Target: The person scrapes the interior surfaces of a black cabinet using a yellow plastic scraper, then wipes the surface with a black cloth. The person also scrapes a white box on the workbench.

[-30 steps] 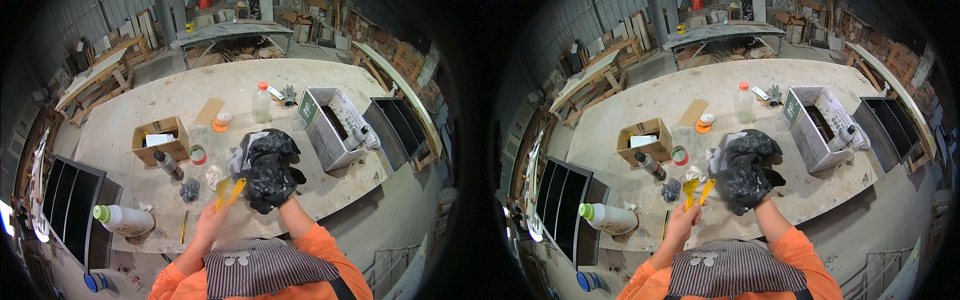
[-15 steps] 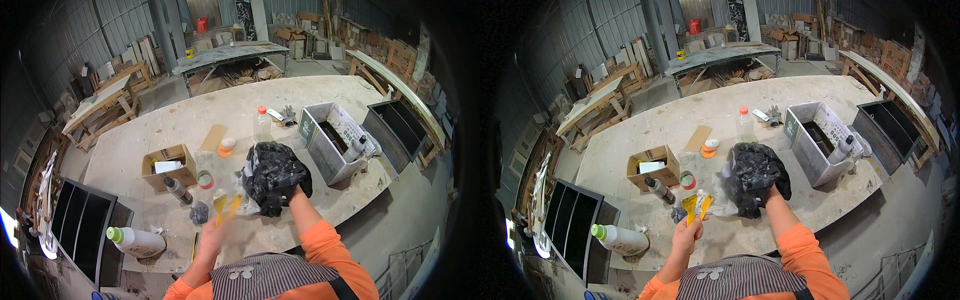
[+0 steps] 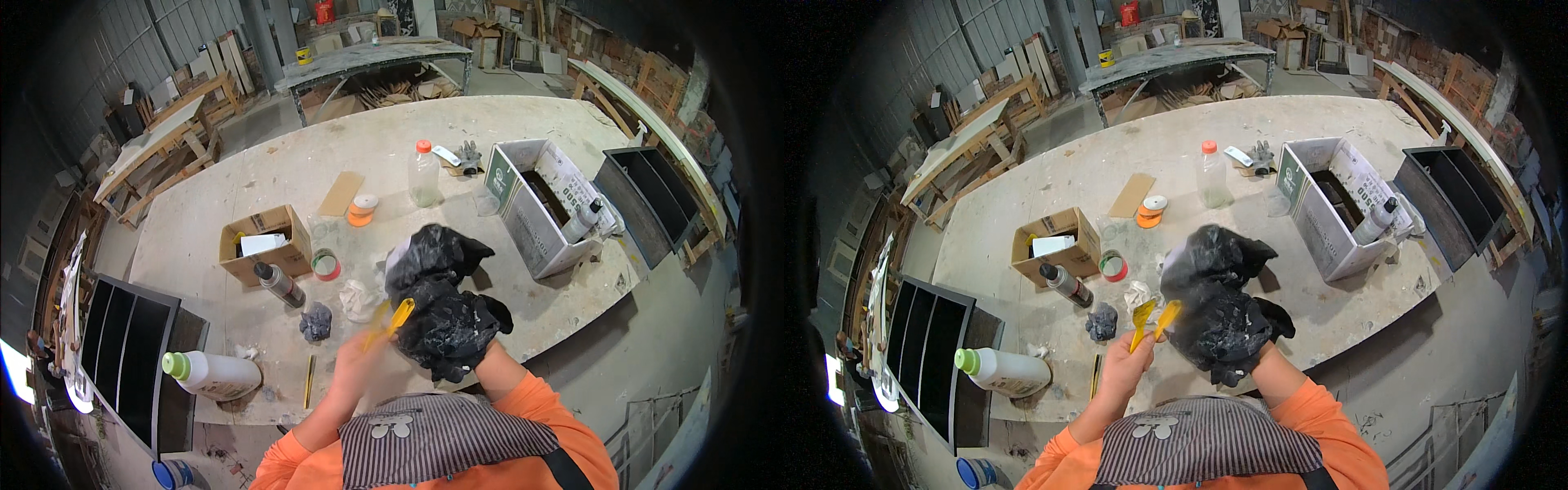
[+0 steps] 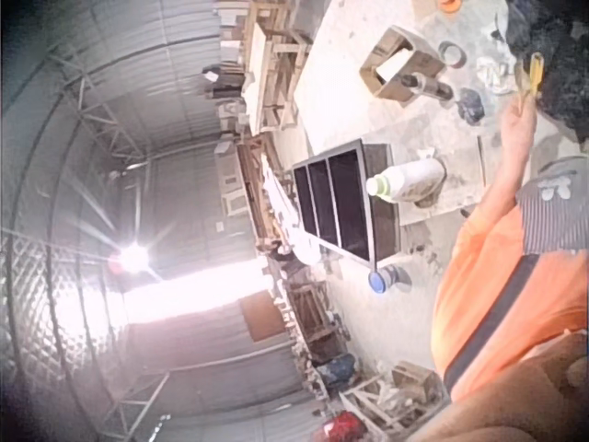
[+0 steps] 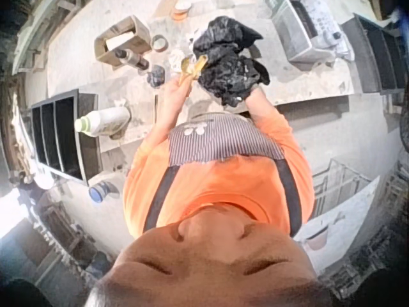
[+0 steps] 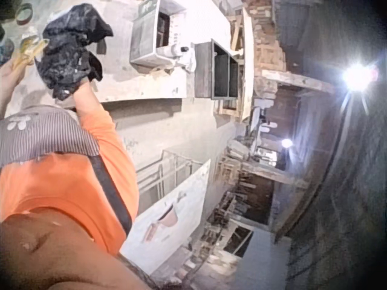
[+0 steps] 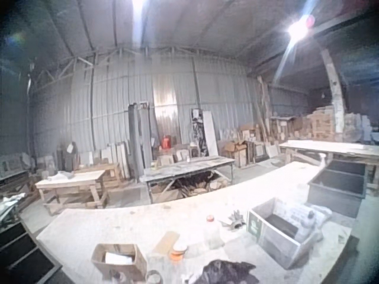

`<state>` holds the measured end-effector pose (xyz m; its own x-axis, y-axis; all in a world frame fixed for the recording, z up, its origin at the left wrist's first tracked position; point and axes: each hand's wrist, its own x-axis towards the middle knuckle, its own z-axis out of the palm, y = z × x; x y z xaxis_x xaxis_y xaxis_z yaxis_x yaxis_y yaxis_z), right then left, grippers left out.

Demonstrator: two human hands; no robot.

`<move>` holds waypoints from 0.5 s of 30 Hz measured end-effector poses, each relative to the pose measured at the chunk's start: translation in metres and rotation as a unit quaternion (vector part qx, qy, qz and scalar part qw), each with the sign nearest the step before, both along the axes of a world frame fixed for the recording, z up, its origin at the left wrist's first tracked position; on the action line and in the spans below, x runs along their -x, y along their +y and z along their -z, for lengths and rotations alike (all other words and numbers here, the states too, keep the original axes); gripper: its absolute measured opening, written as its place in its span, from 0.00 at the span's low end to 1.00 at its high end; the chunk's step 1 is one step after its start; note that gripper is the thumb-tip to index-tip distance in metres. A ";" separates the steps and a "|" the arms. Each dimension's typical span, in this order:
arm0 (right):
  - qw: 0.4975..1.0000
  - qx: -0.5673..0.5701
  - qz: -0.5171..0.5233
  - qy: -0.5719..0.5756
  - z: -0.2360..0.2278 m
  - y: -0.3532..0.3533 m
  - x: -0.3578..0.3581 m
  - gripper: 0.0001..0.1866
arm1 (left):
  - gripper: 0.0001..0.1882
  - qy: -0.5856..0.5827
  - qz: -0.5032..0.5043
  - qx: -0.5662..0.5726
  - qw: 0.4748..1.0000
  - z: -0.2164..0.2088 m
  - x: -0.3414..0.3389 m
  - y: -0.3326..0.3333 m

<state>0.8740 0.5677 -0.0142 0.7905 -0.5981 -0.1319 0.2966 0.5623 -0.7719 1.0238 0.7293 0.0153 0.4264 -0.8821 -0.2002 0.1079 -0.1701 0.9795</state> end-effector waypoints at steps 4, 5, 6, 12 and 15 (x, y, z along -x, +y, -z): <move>0.999 0.030 0.016 -0.012 -0.008 -0.001 -0.013 0.20 | 0.10 -0.160 -0.020 0.067 0.985 0.021 0.005 -0.002; 0.999 0.037 0.019 -0.015 -0.010 0.000 -0.016 0.20 | 0.09 -0.186 -0.022 0.060 0.981 0.026 0.006 -0.003; 0.999 0.043 0.023 -0.015 -0.011 0.003 -0.018 0.20 | 0.09 -0.218 -0.026 0.059 0.974 0.030 0.008 -0.006; 0.995 0.080 0.052 -0.005 0.000 0.027 -0.032 0.20 | 0.07 -0.259 -0.023 0.057 0.964 0.044 0.025 -0.013; 0.995 0.085 0.043 0.025 0.012 0.044 -0.024 0.20 | 0.07 -0.259 -0.032 0.015 0.965 0.041 0.031 -0.011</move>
